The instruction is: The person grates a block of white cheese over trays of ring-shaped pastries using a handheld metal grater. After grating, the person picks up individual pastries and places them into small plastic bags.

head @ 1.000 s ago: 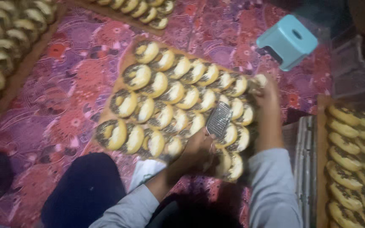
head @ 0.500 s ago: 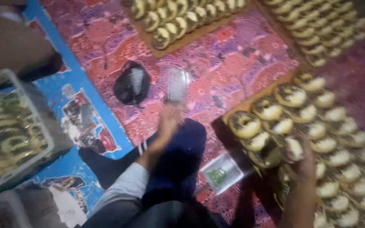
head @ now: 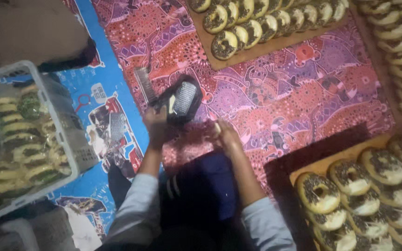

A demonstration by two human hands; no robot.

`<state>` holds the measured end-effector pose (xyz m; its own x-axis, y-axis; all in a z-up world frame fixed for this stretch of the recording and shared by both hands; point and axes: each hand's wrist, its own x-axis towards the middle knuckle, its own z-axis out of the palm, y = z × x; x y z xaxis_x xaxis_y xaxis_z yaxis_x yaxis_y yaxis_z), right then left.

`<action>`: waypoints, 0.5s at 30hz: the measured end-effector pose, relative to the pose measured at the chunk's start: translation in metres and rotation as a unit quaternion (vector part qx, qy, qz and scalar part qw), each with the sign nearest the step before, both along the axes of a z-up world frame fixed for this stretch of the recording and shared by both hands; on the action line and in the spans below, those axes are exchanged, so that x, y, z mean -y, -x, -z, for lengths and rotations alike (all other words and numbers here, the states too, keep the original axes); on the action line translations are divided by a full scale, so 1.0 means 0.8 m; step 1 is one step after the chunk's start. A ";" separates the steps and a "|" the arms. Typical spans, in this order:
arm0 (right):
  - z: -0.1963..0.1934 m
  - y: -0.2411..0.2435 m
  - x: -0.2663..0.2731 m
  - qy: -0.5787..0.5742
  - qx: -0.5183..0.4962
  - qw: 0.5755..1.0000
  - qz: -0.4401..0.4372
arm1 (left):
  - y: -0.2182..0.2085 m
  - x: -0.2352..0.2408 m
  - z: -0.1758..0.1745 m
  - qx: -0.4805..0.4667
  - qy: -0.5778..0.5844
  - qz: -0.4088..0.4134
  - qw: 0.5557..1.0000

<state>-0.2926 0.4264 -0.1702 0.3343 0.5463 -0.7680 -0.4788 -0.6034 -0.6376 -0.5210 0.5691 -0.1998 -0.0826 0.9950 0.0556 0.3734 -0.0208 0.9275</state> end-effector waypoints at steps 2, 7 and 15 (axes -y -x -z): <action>0.019 0.005 -0.022 -0.114 0.280 0.943 -0.141 | 0.024 -0.002 0.004 0.016 -0.005 0.026 1.000; 0.047 0.053 -0.057 -0.269 0.613 0.667 -0.327 | 0.023 0.007 -0.017 -0.071 0.043 0.044 0.996; 0.062 0.120 -0.060 -0.131 0.583 0.724 -0.345 | 0.060 0.085 -0.035 -0.016 0.009 0.083 0.996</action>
